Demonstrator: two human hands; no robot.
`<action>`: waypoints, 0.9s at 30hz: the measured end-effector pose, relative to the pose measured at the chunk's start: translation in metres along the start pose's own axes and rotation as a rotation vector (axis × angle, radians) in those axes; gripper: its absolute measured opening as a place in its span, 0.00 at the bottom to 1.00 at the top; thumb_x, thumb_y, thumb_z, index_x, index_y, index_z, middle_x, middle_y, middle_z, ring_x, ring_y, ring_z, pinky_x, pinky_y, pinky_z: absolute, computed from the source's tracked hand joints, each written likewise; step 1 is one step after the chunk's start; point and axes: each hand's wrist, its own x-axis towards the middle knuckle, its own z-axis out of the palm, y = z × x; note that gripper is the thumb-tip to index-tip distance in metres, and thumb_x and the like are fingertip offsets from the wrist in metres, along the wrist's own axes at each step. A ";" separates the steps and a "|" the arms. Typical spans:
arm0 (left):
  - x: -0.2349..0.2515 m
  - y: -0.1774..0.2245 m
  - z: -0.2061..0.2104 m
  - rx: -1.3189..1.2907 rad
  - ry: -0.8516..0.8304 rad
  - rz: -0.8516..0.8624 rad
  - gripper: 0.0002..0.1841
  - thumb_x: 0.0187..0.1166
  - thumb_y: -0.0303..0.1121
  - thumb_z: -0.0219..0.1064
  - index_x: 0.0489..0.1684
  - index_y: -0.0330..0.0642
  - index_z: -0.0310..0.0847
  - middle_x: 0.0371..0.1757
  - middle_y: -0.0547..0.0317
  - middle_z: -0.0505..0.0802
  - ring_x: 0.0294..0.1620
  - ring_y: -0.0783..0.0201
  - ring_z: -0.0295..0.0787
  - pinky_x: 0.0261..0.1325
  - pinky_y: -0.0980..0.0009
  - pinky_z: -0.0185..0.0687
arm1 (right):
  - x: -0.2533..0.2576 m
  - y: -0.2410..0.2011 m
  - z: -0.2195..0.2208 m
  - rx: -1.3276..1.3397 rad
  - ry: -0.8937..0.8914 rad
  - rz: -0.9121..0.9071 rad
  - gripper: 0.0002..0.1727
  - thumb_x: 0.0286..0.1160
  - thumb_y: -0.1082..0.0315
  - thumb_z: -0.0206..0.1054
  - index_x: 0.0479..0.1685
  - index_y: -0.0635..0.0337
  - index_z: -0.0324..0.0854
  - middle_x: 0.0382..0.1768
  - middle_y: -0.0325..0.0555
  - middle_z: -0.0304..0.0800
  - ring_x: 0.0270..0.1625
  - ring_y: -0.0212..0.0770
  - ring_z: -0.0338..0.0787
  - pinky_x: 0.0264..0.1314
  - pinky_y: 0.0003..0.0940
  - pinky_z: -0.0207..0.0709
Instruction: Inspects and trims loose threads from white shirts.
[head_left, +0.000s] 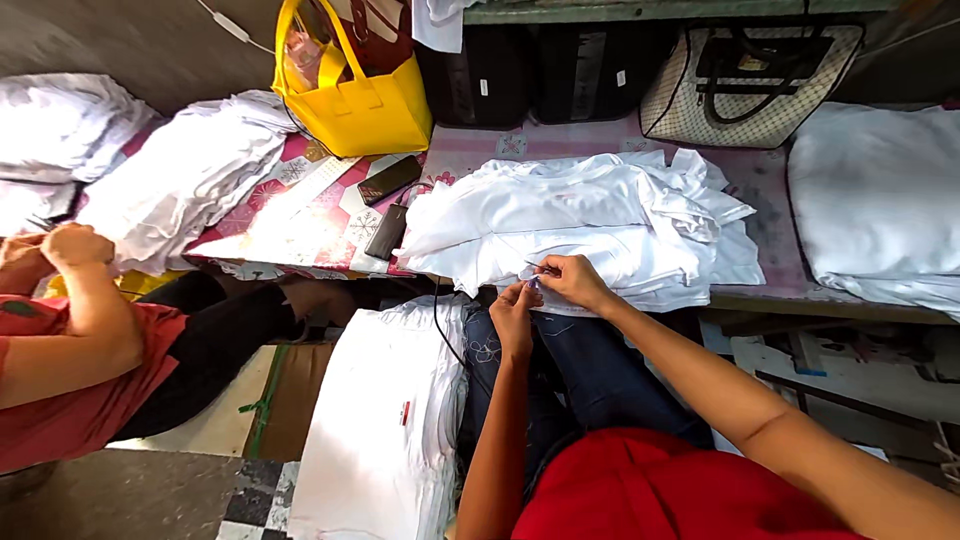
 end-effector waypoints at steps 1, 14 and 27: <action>0.000 0.000 0.000 0.000 -0.009 -0.008 0.05 0.82 0.20 0.62 0.40 0.26 0.84 0.26 0.57 0.93 0.28 0.69 0.92 0.40 0.72 0.91 | 0.000 0.000 -0.002 0.012 -0.017 0.002 0.09 0.77 0.67 0.70 0.44 0.63 0.90 0.31 0.49 0.89 0.35 0.44 0.86 0.45 0.49 0.77; 0.005 -0.005 0.010 -0.063 0.033 -0.080 0.05 0.80 0.19 0.66 0.46 0.24 0.79 0.31 0.53 0.93 0.28 0.67 0.93 0.40 0.71 0.92 | 0.003 0.000 -0.011 0.167 -0.026 0.013 0.07 0.80 0.69 0.69 0.44 0.63 0.90 0.31 0.46 0.89 0.33 0.35 0.84 0.44 0.38 0.78; -0.004 0.006 0.001 -0.256 -0.011 -0.038 0.07 0.81 0.16 0.56 0.39 0.27 0.81 0.38 0.51 0.94 0.41 0.60 0.95 0.56 0.62 0.92 | -0.003 -0.006 -0.053 0.497 -0.458 0.317 0.22 0.93 0.55 0.54 0.37 0.57 0.89 0.13 0.23 0.67 0.13 0.19 0.61 0.16 0.16 0.55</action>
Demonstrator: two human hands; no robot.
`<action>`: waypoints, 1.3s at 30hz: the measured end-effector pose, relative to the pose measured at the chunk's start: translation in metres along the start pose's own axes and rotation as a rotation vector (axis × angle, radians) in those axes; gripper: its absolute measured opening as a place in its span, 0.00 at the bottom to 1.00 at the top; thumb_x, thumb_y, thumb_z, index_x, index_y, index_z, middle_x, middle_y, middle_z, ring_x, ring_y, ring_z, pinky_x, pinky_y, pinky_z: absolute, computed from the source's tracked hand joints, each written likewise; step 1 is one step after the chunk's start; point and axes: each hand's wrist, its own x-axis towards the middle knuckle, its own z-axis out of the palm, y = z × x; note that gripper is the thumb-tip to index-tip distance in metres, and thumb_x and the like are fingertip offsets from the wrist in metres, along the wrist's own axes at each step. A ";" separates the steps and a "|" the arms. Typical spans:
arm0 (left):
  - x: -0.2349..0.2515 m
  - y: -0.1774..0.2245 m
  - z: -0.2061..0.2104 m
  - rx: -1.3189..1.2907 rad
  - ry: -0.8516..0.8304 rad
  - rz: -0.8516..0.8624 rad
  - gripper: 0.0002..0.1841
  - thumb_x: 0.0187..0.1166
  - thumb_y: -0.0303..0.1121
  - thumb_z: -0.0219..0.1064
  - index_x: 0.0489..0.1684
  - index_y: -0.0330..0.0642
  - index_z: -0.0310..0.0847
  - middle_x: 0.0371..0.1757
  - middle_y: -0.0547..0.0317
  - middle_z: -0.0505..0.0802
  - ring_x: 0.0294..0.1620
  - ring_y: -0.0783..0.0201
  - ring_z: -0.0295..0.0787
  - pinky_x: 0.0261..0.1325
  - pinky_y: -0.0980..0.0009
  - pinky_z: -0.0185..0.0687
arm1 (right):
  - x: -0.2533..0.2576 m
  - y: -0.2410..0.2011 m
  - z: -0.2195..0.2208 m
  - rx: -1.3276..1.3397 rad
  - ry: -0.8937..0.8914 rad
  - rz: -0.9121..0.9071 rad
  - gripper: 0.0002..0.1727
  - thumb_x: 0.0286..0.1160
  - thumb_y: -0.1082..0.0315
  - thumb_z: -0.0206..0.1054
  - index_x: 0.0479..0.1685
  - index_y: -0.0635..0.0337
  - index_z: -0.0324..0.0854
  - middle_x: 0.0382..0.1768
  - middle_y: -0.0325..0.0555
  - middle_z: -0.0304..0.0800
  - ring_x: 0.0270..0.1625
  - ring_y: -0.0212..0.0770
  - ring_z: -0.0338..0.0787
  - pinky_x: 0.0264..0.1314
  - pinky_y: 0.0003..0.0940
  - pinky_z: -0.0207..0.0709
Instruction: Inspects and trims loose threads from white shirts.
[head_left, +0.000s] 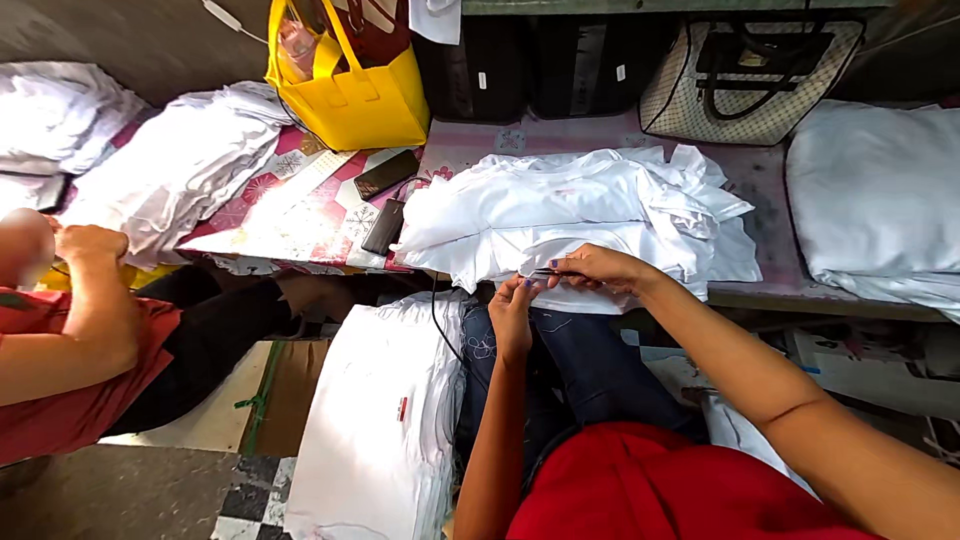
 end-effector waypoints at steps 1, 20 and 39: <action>0.001 0.001 0.001 -0.012 0.002 0.003 0.07 0.80 0.16 0.56 0.37 0.28 0.80 0.37 0.52 0.93 0.41 0.60 0.95 0.56 0.62 0.92 | 0.003 0.000 0.001 -0.001 -0.024 0.011 0.22 0.94 0.56 0.53 0.37 0.58 0.89 0.12 0.24 0.67 0.12 0.19 0.60 0.16 0.16 0.54; 0.002 0.008 0.006 -0.130 -0.003 0.020 0.09 0.79 0.16 0.53 0.34 0.31 0.80 0.34 0.51 0.95 0.39 0.58 0.96 0.54 0.61 0.93 | 0.002 -0.014 0.014 -0.073 0.094 -0.141 0.20 0.93 0.59 0.55 0.31 0.57 0.85 0.14 0.24 0.66 0.16 0.19 0.62 0.21 0.17 0.57; 0.021 -0.040 0.009 0.395 0.143 0.731 0.08 0.67 0.14 0.74 0.42 0.22 0.89 0.41 0.45 0.95 0.40 0.65 0.96 0.48 0.72 0.93 | 0.029 0.006 0.040 -0.148 0.404 -0.264 0.08 0.82 0.69 0.67 0.45 0.67 0.86 0.31 0.44 0.86 0.33 0.32 0.81 0.41 0.32 0.76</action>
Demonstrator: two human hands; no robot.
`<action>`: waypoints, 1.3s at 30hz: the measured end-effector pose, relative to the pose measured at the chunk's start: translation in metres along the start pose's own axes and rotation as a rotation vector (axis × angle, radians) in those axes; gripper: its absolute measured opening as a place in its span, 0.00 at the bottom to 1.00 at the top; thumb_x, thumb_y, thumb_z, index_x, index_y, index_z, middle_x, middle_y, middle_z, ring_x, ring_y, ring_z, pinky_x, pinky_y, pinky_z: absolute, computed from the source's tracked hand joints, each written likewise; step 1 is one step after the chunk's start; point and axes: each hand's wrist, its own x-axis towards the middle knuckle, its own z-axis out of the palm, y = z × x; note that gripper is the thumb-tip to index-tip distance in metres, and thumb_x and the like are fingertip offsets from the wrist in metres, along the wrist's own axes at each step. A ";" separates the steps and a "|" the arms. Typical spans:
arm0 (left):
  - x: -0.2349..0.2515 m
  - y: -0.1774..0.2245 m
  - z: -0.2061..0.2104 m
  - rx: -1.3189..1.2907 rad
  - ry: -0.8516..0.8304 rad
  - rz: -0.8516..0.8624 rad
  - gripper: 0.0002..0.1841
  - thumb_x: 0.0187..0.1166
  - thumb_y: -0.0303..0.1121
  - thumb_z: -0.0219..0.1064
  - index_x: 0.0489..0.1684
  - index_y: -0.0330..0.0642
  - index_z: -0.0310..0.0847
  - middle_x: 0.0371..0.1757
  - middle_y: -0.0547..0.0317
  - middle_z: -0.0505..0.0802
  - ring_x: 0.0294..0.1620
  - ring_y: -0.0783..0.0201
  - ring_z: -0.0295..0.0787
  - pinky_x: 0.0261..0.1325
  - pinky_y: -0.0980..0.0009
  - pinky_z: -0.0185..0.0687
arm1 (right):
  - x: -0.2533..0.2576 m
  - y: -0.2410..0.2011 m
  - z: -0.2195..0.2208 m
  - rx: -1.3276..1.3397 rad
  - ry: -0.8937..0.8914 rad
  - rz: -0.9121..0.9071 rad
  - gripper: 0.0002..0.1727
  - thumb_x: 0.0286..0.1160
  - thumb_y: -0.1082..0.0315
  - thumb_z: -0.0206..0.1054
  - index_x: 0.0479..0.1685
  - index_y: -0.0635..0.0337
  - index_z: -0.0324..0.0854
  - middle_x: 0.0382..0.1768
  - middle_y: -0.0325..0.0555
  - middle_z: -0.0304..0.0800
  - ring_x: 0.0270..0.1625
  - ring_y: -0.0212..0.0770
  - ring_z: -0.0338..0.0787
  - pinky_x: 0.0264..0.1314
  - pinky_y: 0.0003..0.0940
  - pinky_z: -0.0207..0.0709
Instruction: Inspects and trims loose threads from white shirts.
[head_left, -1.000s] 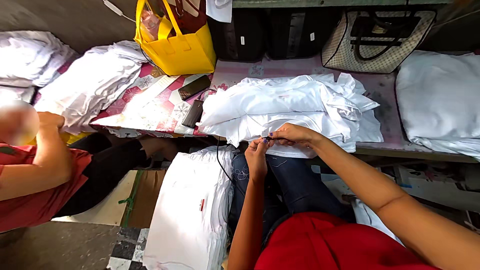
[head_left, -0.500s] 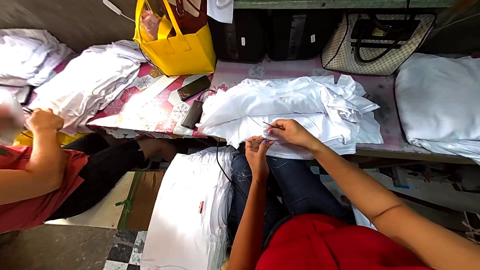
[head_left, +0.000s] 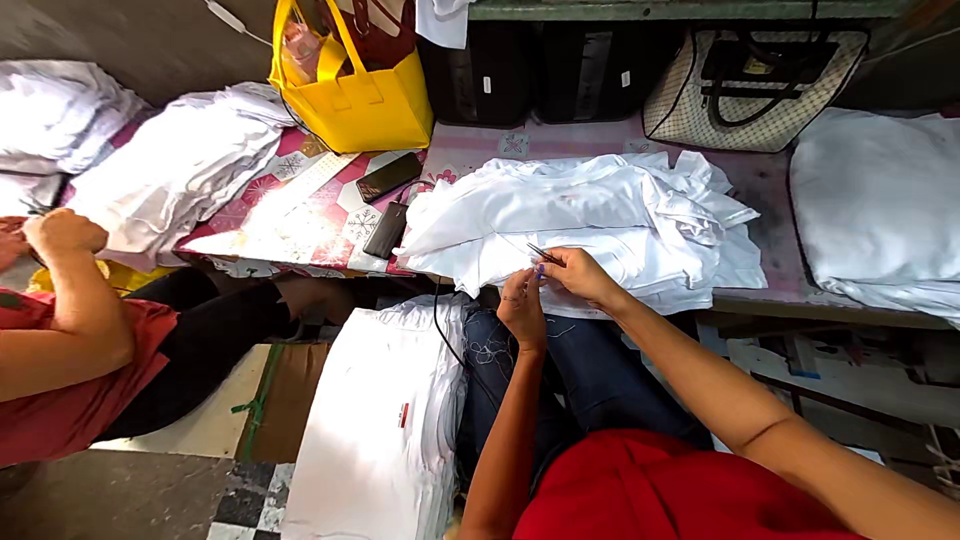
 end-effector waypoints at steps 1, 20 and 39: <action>0.000 -0.002 0.000 0.091 -0.013 0.074 0.07 0.67 0.16 0.75 0.41 0.23 0.90 0.42 0.42 0.96 0.43 0.63 0.96 0.51 0.72 0.92 | 0.000 -0.002 0.002 0.014 0.015 0.032 0.08 0.83 0.69 0.66 0.46 0.67 0.86 0.31 0.45 0.85 0.32 0.31 0.79 0.40 0.31 0.75; 0.005 0.031 -0.020 -0.359 -0.202 -0.554 0.09 0.87 0.21 0.49 0.53 0.29 0.73 0.47 0.56 0.89 0.50 0.65 0.91 0.64 0.62 0.88 | -0.017 -0.007 -0.037 0.211 -0.380 0.311 0.25 0.96 0.54 0.47 0.36 0.57 0.85 0.12 0.24 0.61 0.12 0.19 0.57 0.15 0.16 0.51; 0.022 0.025 -0.006 -0.287 -0.111 -0.537 0.06 0.84 0.18 0.58 0.52 0.26 0.77 0.34 0.55 0.94 0.32 0.65 0.95 0.43 0.67 0.94 | 0.002 -0.003 0.007 -0.239 0.079 -0.094 0.11 0.81 0.64 0.70 0.49 0.65 0.88 0.34 0.52 0.91 0.36 0.46 0.89 0.47 0.51 0.82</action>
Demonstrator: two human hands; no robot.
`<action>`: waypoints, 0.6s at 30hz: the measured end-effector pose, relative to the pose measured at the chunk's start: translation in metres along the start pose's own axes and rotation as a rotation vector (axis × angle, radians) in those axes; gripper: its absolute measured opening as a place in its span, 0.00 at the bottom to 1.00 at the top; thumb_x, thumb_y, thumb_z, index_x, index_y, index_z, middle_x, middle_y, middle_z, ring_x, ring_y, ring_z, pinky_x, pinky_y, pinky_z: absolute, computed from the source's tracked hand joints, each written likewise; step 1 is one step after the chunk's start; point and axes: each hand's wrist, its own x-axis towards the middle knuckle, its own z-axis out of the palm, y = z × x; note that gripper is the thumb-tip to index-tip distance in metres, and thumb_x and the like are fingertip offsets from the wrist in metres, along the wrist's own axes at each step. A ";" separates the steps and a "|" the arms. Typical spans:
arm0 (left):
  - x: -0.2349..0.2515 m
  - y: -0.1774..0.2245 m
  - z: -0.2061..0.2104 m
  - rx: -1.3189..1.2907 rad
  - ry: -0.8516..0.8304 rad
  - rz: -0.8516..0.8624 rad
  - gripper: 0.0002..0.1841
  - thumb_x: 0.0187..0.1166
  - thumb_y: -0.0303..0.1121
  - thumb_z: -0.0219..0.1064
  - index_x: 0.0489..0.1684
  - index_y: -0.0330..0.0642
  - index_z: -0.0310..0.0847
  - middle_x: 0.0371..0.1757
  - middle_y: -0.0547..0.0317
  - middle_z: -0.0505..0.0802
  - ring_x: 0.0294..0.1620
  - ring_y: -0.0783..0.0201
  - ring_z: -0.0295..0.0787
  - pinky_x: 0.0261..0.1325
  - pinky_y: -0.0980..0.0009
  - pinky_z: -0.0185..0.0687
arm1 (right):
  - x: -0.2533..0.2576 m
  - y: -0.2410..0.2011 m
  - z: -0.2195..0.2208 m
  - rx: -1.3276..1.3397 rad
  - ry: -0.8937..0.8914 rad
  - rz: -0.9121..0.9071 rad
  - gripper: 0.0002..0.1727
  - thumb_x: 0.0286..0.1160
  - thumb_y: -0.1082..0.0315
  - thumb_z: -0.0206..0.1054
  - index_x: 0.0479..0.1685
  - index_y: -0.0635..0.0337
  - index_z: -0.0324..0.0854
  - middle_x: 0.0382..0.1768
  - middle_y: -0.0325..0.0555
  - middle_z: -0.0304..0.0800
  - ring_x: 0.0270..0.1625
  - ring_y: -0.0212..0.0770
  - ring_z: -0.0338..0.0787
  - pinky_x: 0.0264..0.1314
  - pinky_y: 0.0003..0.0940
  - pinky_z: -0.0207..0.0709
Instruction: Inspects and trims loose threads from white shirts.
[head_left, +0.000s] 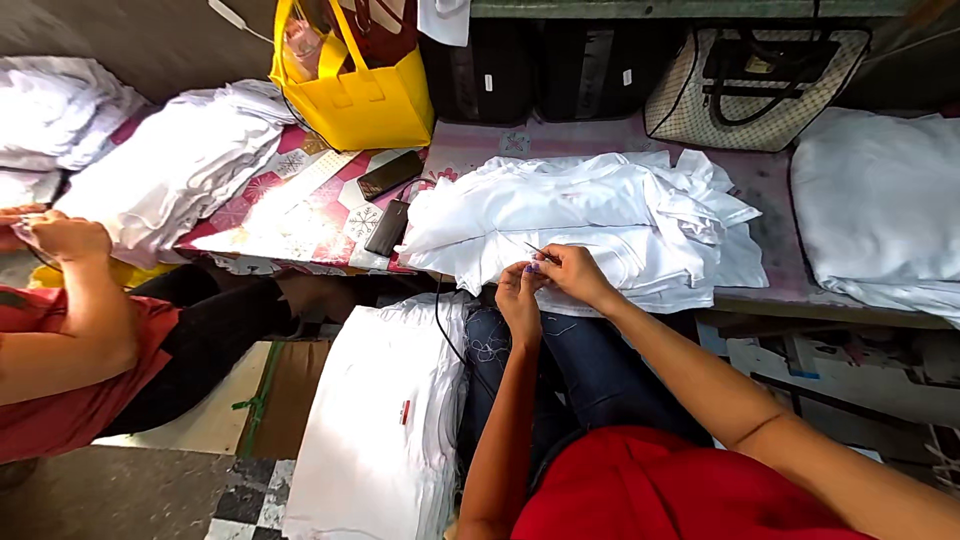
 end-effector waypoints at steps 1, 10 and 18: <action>0.001 0.000 -0.004 0.010 -0.026 -0.013 0.06 0.85 0.19 0.56 0.51 0.27 0.76 0.33 0.55 0.93 0.31 0.65 0.95 0.43 0.67 0.94 | 0.002 0.001 0.001 0.010 0.004 0.017 0.11 0.82 0.65 0.69 0.48 0.65 0.88 0.34 0.52 0.90 0.35 0.46 0.88 0.46 0.49 0.82; -0.012 0.022 -0.028 0.305 0.207 -0.009 0.10 0.85 0.22 0.58 0.55 0.22 0.75 0.41 0.50 0.87 0.38 0.70 0.88 0.48 0.73 0.87 | -0.005 0.015 0.001 0.521 -0.057 0.248 0.07 0.82 0.70 0.67 0.47 0.65 0.84 0.20 0.31 0.72 0.17 0.22 0.64 0.21 0.18 0.60; 0.009 0.005 -0.021 0.449 -0.142 0.023 0.07 0.80 0.19 0.64 0.48 0.23 0.84 0.43 0.46 0.92 0.40 0.67 0.92 0.53 0.70 0.89 | -0.009 0.023 0.004 0.207 -0.041 0.042 0.08 0.79 0.70 0.68 0.46 0.67 0.88 0.32 0.43 0.87 0.33 0.29 0.81 0.43 0.29 0.76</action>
